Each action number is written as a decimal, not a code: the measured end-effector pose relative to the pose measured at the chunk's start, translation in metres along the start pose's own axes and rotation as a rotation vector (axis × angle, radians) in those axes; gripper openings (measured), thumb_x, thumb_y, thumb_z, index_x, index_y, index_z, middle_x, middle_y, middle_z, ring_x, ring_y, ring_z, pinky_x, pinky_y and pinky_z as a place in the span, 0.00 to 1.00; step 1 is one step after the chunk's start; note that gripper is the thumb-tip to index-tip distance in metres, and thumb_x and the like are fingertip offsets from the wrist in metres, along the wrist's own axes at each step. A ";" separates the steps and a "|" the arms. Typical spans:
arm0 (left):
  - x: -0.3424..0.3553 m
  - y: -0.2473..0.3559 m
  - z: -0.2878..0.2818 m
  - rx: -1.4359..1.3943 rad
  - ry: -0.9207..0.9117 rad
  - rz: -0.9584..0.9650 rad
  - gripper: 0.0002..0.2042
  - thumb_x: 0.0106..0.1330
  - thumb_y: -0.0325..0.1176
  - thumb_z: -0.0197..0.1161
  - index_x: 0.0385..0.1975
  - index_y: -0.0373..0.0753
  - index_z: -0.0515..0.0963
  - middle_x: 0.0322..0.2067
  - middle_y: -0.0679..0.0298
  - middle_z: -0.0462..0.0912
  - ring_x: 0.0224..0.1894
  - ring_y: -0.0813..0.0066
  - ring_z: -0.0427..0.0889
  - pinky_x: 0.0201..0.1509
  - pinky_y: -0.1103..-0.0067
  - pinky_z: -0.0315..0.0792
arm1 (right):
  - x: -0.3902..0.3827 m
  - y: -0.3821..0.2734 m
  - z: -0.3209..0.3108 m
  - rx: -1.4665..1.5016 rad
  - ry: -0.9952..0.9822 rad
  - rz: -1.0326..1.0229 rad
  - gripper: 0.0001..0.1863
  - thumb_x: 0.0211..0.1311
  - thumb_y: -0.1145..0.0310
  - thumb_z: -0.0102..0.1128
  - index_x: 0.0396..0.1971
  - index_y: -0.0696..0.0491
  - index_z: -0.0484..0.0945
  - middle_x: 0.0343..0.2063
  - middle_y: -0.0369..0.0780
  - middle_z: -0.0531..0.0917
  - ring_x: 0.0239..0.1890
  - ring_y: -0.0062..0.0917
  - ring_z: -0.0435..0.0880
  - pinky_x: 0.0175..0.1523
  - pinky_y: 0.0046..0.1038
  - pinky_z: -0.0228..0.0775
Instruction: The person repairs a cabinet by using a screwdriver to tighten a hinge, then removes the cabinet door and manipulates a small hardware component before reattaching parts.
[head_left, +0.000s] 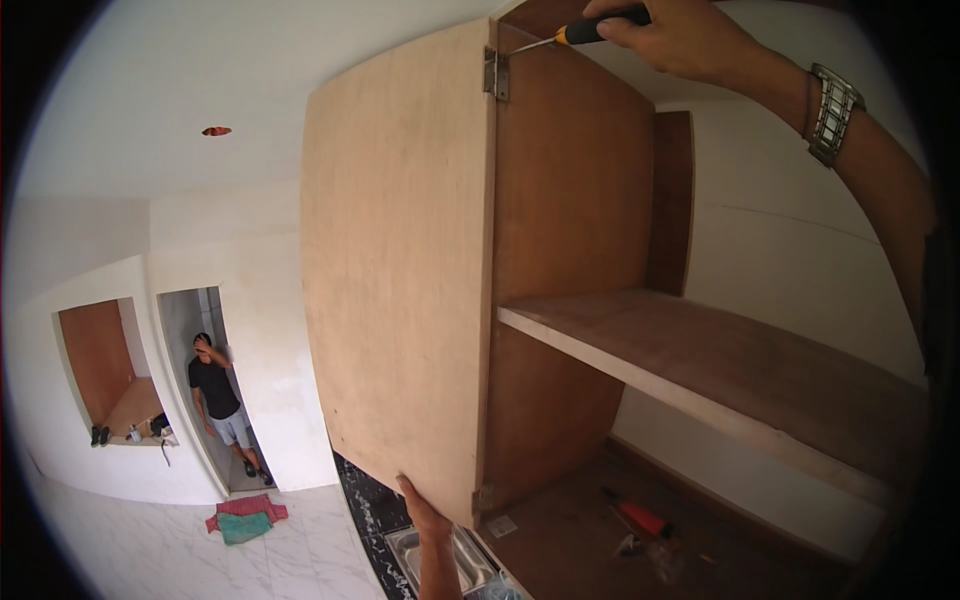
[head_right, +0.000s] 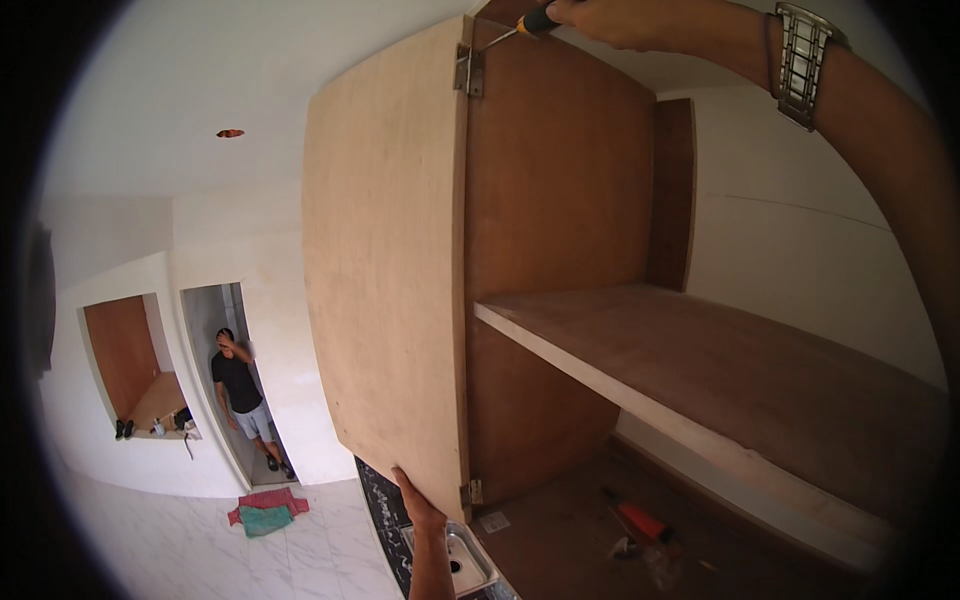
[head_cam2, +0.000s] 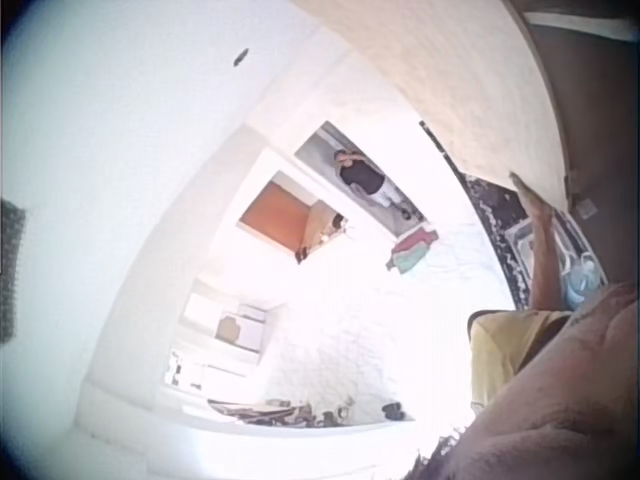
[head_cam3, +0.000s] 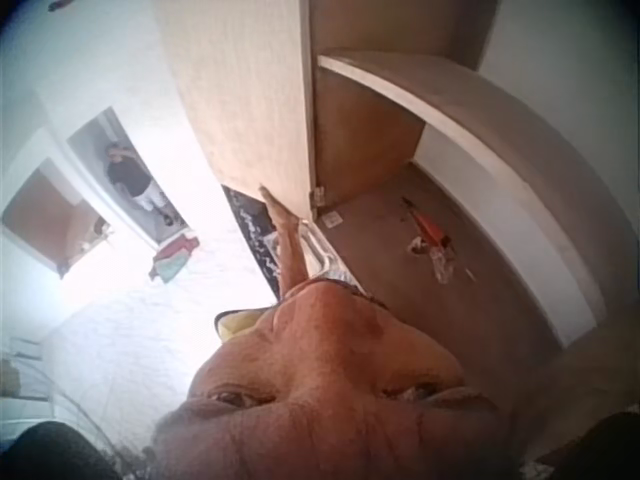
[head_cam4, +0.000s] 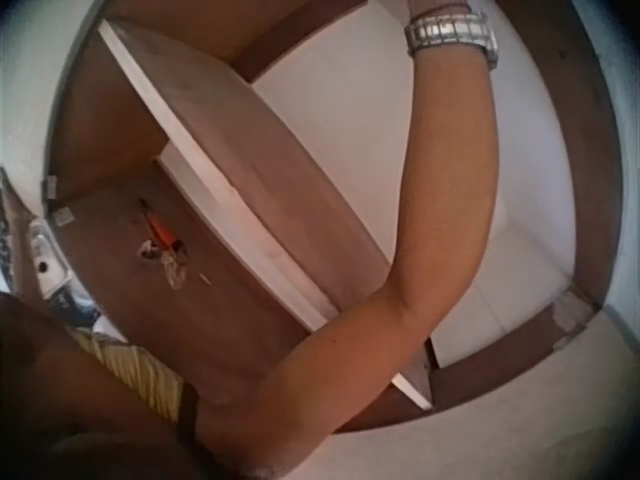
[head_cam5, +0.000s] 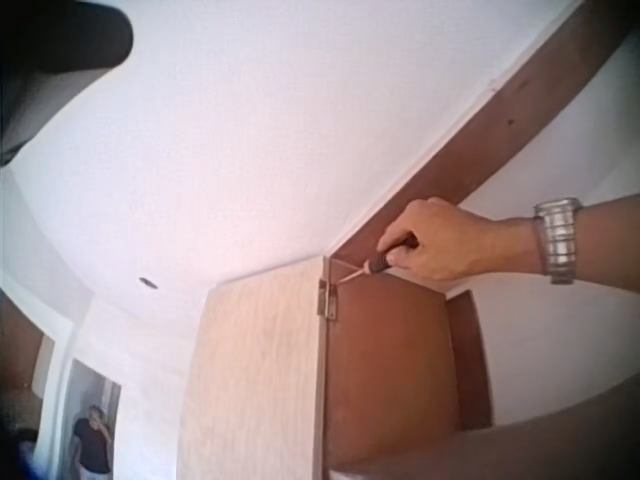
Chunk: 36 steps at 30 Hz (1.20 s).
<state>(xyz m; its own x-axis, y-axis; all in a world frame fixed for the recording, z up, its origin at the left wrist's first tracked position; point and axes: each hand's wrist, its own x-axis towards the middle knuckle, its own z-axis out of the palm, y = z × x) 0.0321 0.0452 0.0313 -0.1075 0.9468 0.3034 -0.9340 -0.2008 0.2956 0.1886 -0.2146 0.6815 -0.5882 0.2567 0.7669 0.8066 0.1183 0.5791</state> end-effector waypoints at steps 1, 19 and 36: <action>0.001 -0.001 -0.002 0.001 0.001 -0.002 0.37 0.77 0.64 0.45 0.74 0.40 0.60 0.70 0.57 0.68 0.68 0.59 0.69 0.73 0.66 0.63 | 0.000 0.006 0.003 -0.002 0.008 0.008 0.15 0.62 0.68 0.61 0.44 0.61 0.85 0.40 0.53 0.88 0.42 0.43 0.89 0.48 0.37 0.80; -0.003 0.005 0.005 0.057 -0.015 0.012 0.37 0.77 0.64 0.44 0.74 0.40 0.59 0.70 0.56 0.67 0.68 0.59 0.70 0.72 0.65 0.65 | 0.003 -0.021 -0.009 0.365 -0.163 0.429 0.19 0.71 0.62 0.59 0.41 0.66 0.86 0.25 0.44 0.85 0.23 0.25 0.80 0.27 0.31 0.73; -0.005 0.005 0.013 0.063 0.080 0.037 0.36 0.79 0.62 0.41 0.73 0.36 0.58 0.67 0.55 0.69 0.65 0.62 0.73 0.69 0.67 0.69 | 0.025 0.013 -0.016 -0.231 -0.232 -0.099 0.14 0.68 0.58 0.64 0.31 0.54 0.83 0.20 0.33 0.77 0.19 0.20 0.72 0.25 0.25 0.67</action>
<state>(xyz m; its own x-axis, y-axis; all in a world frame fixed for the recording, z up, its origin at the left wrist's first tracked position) 0.0326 0.0366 0.0430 -0.1709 0.9550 0.2426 -0.9060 -0.2491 0.3423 0.1834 -0.2218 0.7132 -0.6126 0.4698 0.6356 0.6961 -0.0603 0.7154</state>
